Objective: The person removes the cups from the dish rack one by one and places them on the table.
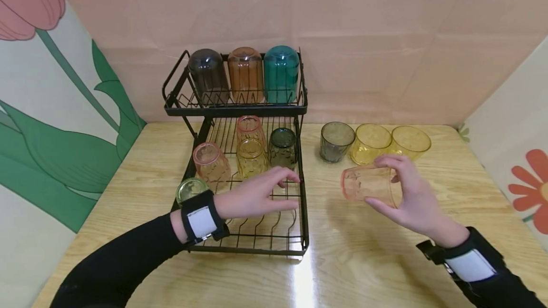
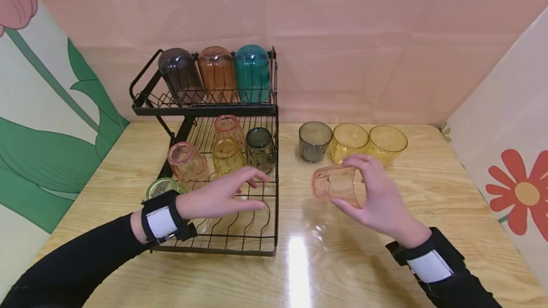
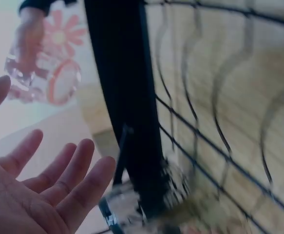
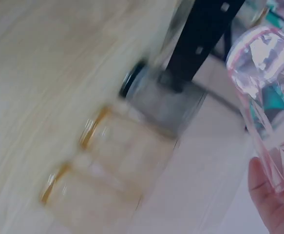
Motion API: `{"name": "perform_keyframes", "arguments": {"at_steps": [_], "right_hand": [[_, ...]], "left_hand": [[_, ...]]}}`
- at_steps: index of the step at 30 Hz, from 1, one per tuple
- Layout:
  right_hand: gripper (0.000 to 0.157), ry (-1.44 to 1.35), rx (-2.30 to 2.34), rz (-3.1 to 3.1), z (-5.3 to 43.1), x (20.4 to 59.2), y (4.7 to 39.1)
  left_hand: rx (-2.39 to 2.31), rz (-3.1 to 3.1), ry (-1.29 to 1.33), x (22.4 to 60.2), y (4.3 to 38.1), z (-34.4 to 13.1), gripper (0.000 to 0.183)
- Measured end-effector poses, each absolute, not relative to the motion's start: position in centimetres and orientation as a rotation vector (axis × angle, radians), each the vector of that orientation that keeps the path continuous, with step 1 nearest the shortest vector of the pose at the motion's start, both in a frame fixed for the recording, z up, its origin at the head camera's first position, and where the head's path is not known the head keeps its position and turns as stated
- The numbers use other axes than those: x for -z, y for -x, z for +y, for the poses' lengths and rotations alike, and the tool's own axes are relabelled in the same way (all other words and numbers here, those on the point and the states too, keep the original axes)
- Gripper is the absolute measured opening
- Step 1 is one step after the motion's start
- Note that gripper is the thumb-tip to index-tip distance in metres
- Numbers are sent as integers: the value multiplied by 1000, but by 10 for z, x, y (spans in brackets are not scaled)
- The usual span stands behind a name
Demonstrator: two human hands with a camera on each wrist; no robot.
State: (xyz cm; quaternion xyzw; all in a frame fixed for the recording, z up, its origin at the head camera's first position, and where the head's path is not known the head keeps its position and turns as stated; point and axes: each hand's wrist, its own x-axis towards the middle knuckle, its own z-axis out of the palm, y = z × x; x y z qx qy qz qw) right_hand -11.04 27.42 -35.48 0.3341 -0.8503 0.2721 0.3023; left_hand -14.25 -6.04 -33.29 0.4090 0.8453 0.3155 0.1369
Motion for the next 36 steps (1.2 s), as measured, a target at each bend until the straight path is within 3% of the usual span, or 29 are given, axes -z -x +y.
{"name": "perform_keyframes", "arguments": {"at_steps": [5, 20, 31, 36], "right_hand": [[75, -750, -558, -2450, 309, 357, 115], [66, -451, -385, -2990, 377, 345, 127], [87, -224, -227, -3219, 440, 348, 167], [88, -185, -241, -3246, 456, 344, 183]], "left_hand": [[-679, 2606, -1224, 334, 144, -76, 61], [-540, 2781, -1381, 336, 144, -103, 59], [-495, 2797, -1401, 338, 142, -108, 60], [-467, 2789, -1420, 336, 142, -109, 61]]}}
